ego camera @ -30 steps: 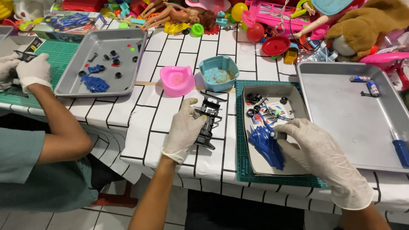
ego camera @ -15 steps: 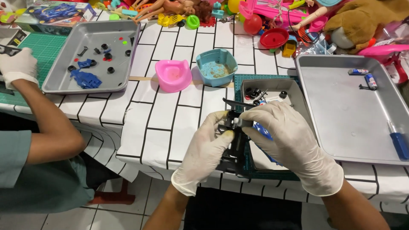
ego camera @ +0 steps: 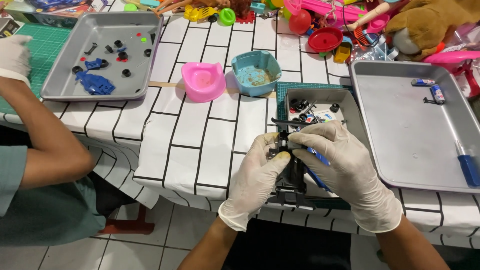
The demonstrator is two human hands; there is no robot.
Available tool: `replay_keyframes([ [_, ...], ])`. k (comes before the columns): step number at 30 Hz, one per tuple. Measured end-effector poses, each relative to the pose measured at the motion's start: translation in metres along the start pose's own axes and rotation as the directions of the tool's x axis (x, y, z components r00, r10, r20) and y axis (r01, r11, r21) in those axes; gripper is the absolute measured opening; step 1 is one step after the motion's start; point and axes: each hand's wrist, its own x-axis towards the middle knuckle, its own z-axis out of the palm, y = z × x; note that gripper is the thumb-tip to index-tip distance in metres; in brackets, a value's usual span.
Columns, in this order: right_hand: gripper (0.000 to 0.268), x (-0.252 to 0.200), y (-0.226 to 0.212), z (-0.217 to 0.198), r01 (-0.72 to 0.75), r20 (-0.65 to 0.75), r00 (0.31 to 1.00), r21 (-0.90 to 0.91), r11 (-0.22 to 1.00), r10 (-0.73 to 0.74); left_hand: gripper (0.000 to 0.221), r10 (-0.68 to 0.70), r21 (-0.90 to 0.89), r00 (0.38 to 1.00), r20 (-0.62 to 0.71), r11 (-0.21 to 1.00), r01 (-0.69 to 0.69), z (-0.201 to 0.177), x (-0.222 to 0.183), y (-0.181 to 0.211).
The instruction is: Assembling a mini 4WD toy car by attaching various plastic components to the chassis using hands.
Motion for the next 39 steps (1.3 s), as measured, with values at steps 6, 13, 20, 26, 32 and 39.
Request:
replay_keyframes([
  [6,0.033,-0.002,-0.012,-0.010,-0.020,0.001,1.000,0.088,0.996,0.020,0.068,-0.069,-0.004,0.997,-0.033,0.998,0.069,0.000,0.005,-0.005],
  [13,0.022,-0.008,-0.006,-0.003,-0.014,-0.053,0.998,0.094,0.995,0.019,0.063,-0.053,-0.120,0.998,-0.039,0.992,0.048,0.010,0.009,-0.014],
  [20,0.021,-0.019,0.011,0.004,0.067,-0.054,0.997,0.091,0.994,-0.062,0.044,0.104,-0.161,0.994,-0.016,0.981,-0.105,0.012,0.013,-0.023],
  [26,0.010,-0.012,0.006,0.006,0.003,-0.140,0.990,0.215,0.977,0.027,0.029,0.172,-0.155,0.985,-0.002,0.973,-0.170,0.010,0.012,-0.025],
  [32,0.017,-0.002,-0.005,-0.004,-0.090,-0.071,0.991,0.233,0.968,0.109,0.031,0.167,-0.189,0.985,0.031,0.969,-0.158,0.005,0.009,-0.016],
  [39,0.025,-0.005,-0.009,-0.014,-0.278,-0.078,0.951,0.215,0.936,0.300,0.037,0.095,-0.148,0.995,0.014,0.985,-0.092,0.001,0.009,-0.017],
])
